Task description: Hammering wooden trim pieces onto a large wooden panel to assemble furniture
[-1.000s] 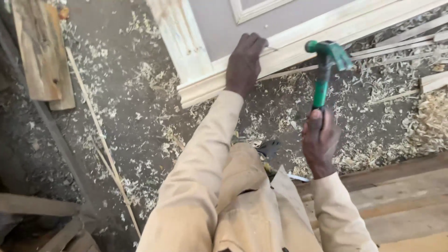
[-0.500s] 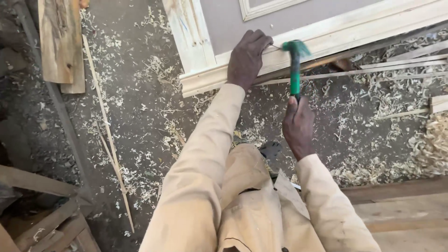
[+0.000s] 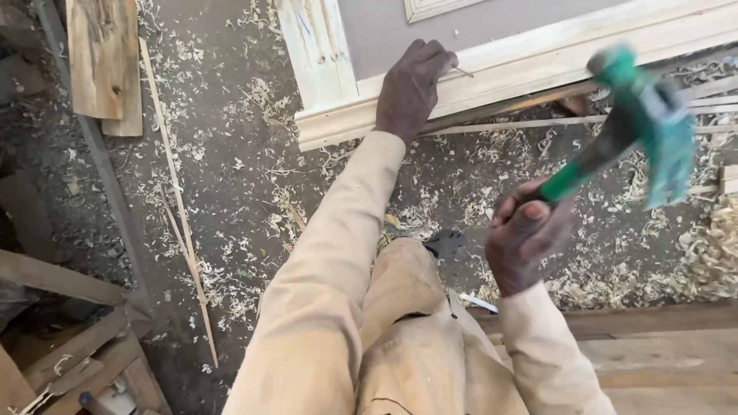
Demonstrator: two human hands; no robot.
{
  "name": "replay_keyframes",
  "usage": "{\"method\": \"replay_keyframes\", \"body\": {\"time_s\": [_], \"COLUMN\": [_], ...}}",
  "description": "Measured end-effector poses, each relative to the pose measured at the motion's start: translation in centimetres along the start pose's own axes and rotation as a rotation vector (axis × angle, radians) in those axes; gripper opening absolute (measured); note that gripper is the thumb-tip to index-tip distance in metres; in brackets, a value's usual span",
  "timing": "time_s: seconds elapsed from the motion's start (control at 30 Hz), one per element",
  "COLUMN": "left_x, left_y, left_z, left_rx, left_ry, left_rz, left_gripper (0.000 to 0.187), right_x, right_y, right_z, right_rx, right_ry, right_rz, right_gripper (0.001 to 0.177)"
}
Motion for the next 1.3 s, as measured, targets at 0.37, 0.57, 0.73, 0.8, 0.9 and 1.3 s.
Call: {"method": "replay_keyframes", "body": {"time_s": [0.37,0.57,0.73,0.8,0.9,1.3], "left_x": [1.4,-1.5,-4.3,-5.2,-6.5,-6.1], "left_y": [-1.3,4.3,9.7,11.0,11.4,10.8], "left_z": [3.8,4.8,8.0,8.3,9.1,9.1], "left_rx": [-0.148,0.001,-0.034,-0.004,-0.004,-0.136], "left_ry": [0.279,0.086,0.16,0.167,0.164,0.153], "left_rz": [0.111,0.079,-0.022,-0.035,-0.028,-0.059], "left_gripper": [0.015,0.026,0.034,0.027,0.021,0.019], "right_x": [1.4,1.5,-0.8,-1.8,-3.1,-4.2], "right_y": [-3.6,-7.7,-9.6,-10.2,-10.8,-10.2], "right_z": [4.2,7.4,8.3,8.9,7.9,9.4], "right_rx": [0.204,0.102,0.221,0.247,0.26,0.365], "right_ry": [0.554,0.522,0.322,0.269,0.29,0.321], "right_rz": [-0.059,0.003,0.015,0.005,0.0,-0.037], "right_gripper": [0.04,0.049,0.05,0.051,0.052,0.068]}}
Point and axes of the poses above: each hand's wrist, its own x-axis away from the middle knuckle, its own y-axis out of the palm, z = x × y, the point moved 6 cm from there along -x, towards the middle knuckle, and after that the axes turned 1 degree about y, right-handed, at the moved point
